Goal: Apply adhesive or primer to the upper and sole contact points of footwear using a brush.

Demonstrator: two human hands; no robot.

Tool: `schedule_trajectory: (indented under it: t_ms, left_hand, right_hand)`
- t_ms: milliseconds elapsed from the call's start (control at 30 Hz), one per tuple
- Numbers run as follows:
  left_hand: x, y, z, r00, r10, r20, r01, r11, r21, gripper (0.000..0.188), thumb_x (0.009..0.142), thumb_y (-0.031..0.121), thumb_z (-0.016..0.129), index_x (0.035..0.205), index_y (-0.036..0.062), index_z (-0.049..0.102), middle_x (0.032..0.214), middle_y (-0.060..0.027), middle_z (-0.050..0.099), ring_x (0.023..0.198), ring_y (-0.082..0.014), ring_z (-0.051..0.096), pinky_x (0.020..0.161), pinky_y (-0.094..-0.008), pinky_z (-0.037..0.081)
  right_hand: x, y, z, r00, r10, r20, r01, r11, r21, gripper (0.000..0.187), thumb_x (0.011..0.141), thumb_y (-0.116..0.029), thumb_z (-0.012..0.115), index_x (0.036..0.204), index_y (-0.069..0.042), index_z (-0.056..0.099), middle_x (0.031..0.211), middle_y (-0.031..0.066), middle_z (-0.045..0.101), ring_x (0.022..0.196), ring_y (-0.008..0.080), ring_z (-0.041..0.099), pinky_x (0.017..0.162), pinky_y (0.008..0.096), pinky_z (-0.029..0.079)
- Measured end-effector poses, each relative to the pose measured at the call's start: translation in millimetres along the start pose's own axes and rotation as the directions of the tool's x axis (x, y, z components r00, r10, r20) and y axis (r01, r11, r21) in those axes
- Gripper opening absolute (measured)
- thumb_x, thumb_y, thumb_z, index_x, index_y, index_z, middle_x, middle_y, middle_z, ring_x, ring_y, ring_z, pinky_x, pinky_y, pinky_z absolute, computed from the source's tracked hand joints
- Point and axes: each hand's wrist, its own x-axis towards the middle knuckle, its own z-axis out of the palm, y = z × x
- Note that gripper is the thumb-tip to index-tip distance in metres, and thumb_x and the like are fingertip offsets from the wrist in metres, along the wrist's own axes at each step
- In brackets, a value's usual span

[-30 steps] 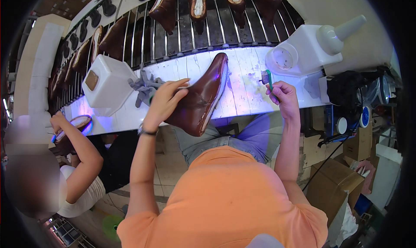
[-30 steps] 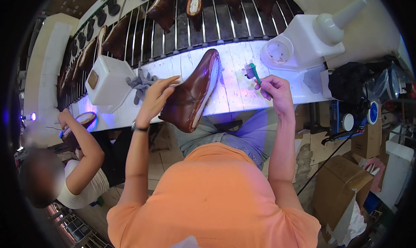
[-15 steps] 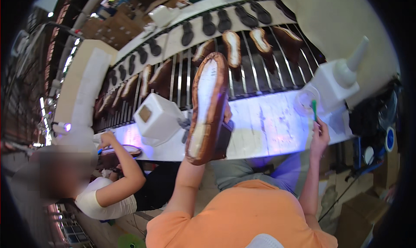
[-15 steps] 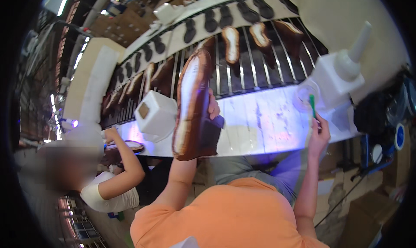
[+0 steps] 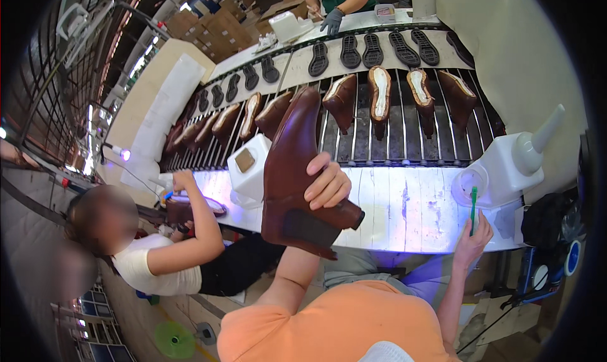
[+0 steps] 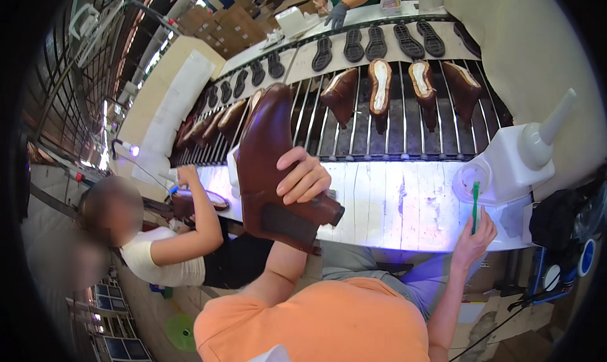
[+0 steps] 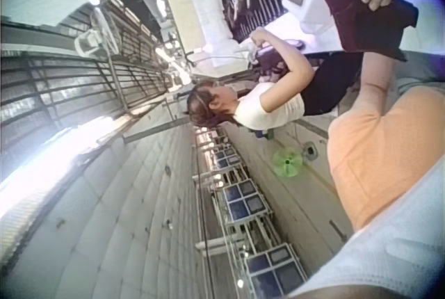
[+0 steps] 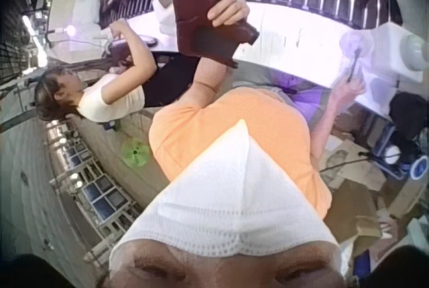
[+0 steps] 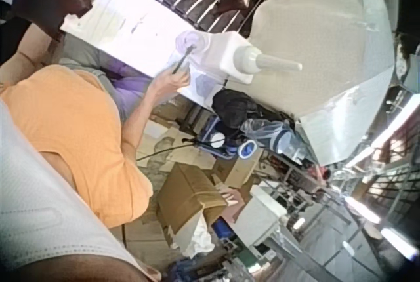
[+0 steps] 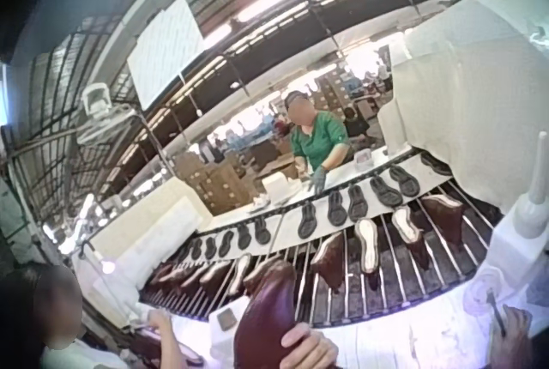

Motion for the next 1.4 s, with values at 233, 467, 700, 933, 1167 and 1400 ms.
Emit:
schedule_trajectory:
  t_ms: [233,467,700,933,1167,1400]
  left_hand:
    - [-29,-1,6,0.862,0.100,-0.497,-0.017,0.985,0.169,0.047,0.094,0.038,0.051,0.121,0.0005,0.045,0.079,-0.0075,0.054,0.067,-0.0195,0.053,0.071,-0.0334,0.043]
    - [-51,4,14,0.581,0.238,-0.778,0.115,0.923,0.367,0.067,0.096,0.057,0.042,0.127,-0.0027,0.047,0.106,-0.0161,0.060,0.102,-0.0290,0.059,0.083,-0.0388,0.054]
    - [-127,-2,6,0.284,0.474,-0.833,0.817,0.334,0.469,0.080,0.098,0.062,0.017,0.126,-0.0041,0.053,0.113,-0.0111,0.063,0.100,-0.0171,0.060,0.091,-0.0308,0.045]
    - [-181,13,35,0.116,0.648,-0.753,0.758,0.432,0.489,0.088,0.096,0.065,0.011,0.117,-0.0057,0.058,0.084,-0.0158,0.069,0.075,-0.0219,0.068,0.077,-0.0307,0.051]
    - [-201,-6,44,0.329,0.654,-0.681,0.906,-0.014,0.424,0.037,0.103,0.026,0.041,0.109,-0.0010,0.065,0.082,-0.0122,0.070,0.073,-0.0167,0.069,0.067,-0.0271,0.053]
    - [-192,-7,38,0.341,0.626,-0.701,0.895,0.013,0.447,0.031,0.102,0.021,0.043,0.108,0.0011,0.066,0.079,-0.0110,0.070,0.071,-0.0155,0.070,0.065,-0.0265,0.053]
  right_hand:
    - [-16,-85,-12,0.966,-0.224,0.133,0.147,0.890,0.431,0.060,0.081,-0.013,0.071,0.135,-0.003,0.047,0.134,0.0157,0.048,0.127,0.0333,0.040,0.109,0.0432,0.030]
    - [-53,-192,-9,0.472,-0.737,0.483,0.119,0.596,0.794,0.116,0.066,-0.050,0.082,0.150,-0.001,0.017,0.152,0.0256,0.022,0.145,0.0389,0.011,0.115,0.0488,0.013]
    - [-54,-207,4,0.513,-0.210,0.832,-0.826,0.142,0.545,0.073,0.073,0.002,0.071,0.138,-0.003,0.037,0.127,0.0121,0.053,0.118,0.0251,0.052,0.101,0.0405,0.043]
    - [38,-252,33,0.254,-0.306,0.918,-0.896,0.282,0.342,0.037,0.081,-0.010,0.068,0.111,0.007,0.057,0.095,0.0109,0.066,0.078,0.0184,0.067,0.071,0.0300,0.056]
    - [86,-367,101,0.378,-0.332,0.864,-0.868,0.197,0.455,0.029,0.081,-0.006,0.067,0.106,0.007,0.059,0.098,0.0115,0.066,0.087,0.0186,0.065,0.078,0.0297,0.054]
    - [56,-458,287,0.839,-0.267,0.474,-0.358,0.386,0.851,0.031,0.074,-0.006,0.069,0.100,0.006,0.059,0.090,0.0100,0.066,0.077,0.0185,0.062,0.070,0.0324,0.050]
